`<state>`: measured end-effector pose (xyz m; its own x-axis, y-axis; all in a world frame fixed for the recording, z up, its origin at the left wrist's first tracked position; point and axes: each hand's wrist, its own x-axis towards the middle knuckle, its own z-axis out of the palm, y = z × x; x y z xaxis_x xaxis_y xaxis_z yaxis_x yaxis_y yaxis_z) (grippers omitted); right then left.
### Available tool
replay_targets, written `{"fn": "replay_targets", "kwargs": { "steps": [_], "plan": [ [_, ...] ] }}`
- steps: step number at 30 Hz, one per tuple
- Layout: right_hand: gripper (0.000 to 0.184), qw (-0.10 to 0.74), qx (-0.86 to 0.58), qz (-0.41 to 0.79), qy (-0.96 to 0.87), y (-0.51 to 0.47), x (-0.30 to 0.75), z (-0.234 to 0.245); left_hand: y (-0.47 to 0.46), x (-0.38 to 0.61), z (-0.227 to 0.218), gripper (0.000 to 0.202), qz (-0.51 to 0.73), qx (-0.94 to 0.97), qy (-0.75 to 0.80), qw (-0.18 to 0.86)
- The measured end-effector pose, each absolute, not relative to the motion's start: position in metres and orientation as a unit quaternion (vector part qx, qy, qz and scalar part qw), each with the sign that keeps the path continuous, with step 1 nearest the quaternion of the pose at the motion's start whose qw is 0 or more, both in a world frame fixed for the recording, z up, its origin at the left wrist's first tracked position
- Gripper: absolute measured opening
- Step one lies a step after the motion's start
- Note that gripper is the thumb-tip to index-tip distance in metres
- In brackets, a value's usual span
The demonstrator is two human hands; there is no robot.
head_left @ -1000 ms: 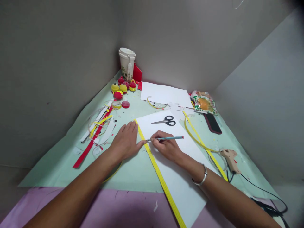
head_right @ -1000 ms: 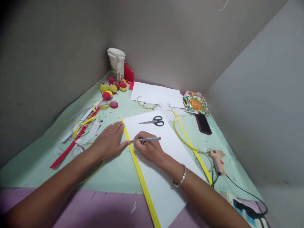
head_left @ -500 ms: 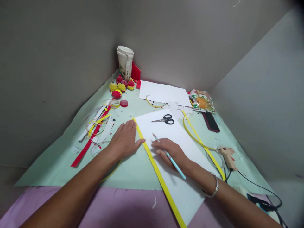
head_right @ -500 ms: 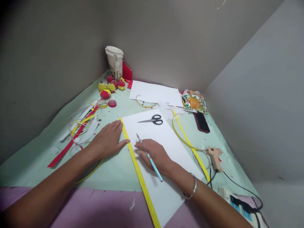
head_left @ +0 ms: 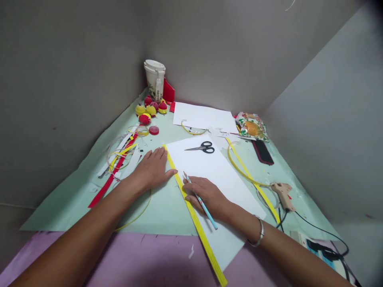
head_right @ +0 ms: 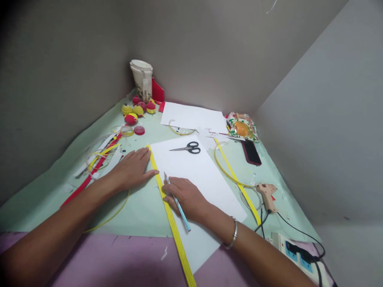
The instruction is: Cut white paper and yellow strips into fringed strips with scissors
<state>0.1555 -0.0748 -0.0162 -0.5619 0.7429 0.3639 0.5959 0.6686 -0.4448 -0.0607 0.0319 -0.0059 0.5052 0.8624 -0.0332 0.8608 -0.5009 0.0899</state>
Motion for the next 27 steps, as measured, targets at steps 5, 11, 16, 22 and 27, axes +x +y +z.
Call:
{"fn": "replay_targets", "kwargs": {
  "steps": [5,11,16,22,27],
  "plan": [
    [0.017,0.266,-0.378,0.131,-0.877,-0.058,0.147,-0.019,0.052,-0.067,-0.001,0.085,-0.004,0.867,0.496,0.052],
    [0.020,0.292,-0.382,0.128,-0.868,-0.052,0.142,-0.021,0.066,-0.072,0.000,0.084,0.011,0.878,0.476,0.057],
    [0.022,0.298,-0.375,0.128,-0.868,-0.055,0.143,-0.022,0.060,-0.072,0.000,0.067,0.098,0.877,0.469,0.039],
    [0.014,0.291,-0.371,0.131,-0.872,-0.054,0.142,-0.023,0.045,-0.066,0.006,0.032,0.159,0.877,0.454,0.005],
    [0.012,0.285,-0.374,0.134,-0.872,-0.055,0.142,-0.021,0.036,-0.058,0.006,0.015,0.137,0.887,0.439,0.044]
  ]
}}
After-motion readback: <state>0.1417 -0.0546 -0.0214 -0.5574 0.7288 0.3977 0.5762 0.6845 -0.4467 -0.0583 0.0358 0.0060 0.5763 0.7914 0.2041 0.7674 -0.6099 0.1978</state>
